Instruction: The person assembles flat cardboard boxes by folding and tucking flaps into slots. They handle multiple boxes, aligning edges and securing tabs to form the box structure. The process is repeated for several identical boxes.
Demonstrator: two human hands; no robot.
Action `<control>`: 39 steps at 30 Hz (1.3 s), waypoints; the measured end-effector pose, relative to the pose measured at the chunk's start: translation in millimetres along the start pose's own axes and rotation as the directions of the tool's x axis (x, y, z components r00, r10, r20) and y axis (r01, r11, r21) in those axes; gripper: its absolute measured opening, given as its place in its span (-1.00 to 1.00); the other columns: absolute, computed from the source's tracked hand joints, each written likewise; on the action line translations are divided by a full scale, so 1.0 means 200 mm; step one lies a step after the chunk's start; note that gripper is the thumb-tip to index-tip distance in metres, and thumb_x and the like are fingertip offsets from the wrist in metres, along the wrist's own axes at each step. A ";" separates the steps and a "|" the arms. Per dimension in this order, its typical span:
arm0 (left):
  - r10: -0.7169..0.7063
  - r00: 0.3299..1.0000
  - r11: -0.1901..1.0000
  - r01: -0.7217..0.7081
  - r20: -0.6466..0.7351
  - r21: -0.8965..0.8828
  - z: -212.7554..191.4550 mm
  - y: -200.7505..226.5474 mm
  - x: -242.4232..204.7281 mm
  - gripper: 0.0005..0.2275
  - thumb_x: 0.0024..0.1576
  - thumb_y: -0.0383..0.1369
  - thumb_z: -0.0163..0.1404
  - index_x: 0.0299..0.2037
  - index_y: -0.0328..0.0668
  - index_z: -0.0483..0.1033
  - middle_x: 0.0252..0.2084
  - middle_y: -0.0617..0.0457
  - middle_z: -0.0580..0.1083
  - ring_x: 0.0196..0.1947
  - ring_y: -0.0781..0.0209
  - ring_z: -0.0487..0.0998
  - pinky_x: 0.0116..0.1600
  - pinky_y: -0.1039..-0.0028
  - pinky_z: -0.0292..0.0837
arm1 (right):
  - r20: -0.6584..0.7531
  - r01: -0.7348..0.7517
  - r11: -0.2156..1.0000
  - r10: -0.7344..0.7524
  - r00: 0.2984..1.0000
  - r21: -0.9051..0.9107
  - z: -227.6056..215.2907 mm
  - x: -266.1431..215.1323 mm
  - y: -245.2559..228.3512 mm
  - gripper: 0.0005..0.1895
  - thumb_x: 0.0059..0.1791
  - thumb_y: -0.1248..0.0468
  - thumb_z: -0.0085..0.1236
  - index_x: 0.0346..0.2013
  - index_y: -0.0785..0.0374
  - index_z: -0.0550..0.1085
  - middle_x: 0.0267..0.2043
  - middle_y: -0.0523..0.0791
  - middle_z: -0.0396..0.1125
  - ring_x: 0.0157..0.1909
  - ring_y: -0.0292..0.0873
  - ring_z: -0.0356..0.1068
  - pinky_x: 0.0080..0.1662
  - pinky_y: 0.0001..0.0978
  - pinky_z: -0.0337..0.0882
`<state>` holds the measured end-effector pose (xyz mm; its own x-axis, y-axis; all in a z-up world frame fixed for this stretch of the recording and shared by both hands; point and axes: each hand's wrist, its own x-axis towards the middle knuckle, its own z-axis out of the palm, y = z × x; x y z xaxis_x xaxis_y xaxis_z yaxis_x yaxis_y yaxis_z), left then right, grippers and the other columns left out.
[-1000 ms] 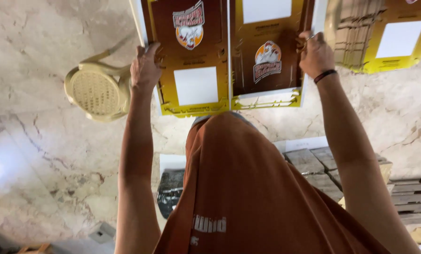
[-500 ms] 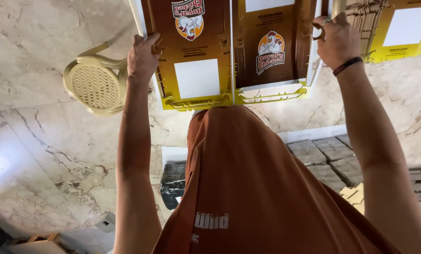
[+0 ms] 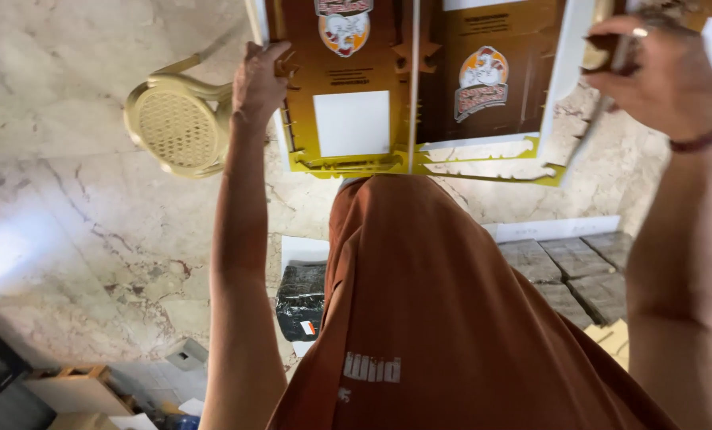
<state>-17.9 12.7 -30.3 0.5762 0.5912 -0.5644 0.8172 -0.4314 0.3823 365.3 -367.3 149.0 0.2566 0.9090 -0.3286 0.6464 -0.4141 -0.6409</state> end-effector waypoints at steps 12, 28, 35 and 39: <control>0.222 0.970 0.970 -0.230 -0.095 -0.078 0.06 -0.10 0.01 -0.40 0.04 -0.65 0.17 0.26 0.18 0.36 0.12 -0.17 0.30 -0.09 -0.02 0.51 -0.03 0.16 0.65 | -0.165 0.085 0.929 -0.153 0.974 -0.360 -0.04 -0.09 -0.05 -0.47 0.09 0.46 0.53 0.36 0.53 0.63 0.10 0.26 0.48 -0.09 0.05 0.49 0.05 -0.23 0.50; 0.115 0.993 0.992 -0.116 -0.025 -0.050 0.06 -0.07 0.03 -0.44 0.06 -0.71 0.07 0.20 0.18 0.35 0.08 -0.15 0.26 -0.17 -0.02 0.50 -0.18 0.31 0.66 | -0.061 -0.039 0.997 0.042 0.997 0.060 -0.18 -0.25 0.03 -0.40 0.17 0.73 0.23 0.49 0.74 0.26 0.31 0.37 0.22 -0.05 0.23 0.34 -0.13 -0.15 0.43; 0.170 0.985 0.984 -0.171 -0.027 -0.054 0.06 -0.08 0.04 -0.46 0.05 -0.73 0.07 0.17 0.07 0.29 0.01 -0.20 0.27 -0.24 -0.04 0.52 -0.19 0.24 0.65 | -0.096 -0.020 0.994 0.030 0.995 0.106 -0.15 -0.24 0.25 -0.30 0.16 0.57 0.38 0.59 0.49 0.35 0.31 0.19 0.33 -0.09 0.07 0.40 -0.21 -0.29 0.36; 0.186 0.982 0.981 -0.188 -0.037 -0.056 0.08 -0.08 0.04 -0.42 0.01 -0.76 0.08 0.17 0.07 0.29 0.01 -0.18 0.30 -0.19 -0.05 0.52 -0.14 0.22 0.64 | -0.112 -0.084 0.987 0.100 0.989 0.137 -0.14 -0.18 0.37 -0.36 0.23 0.74 0.23 0.56 0.48 0.24 0.23 0.35 0.22 -0.03 0.30 0.36 -0.18 0.00 0.47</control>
<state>-26.5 14.7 -52.6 0.7181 0.5258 -0.4560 0.6943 -0.4961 0.5214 423.6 -428.1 132.9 0.3985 0.8627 -0.3113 0.5183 -0.4918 -0.6996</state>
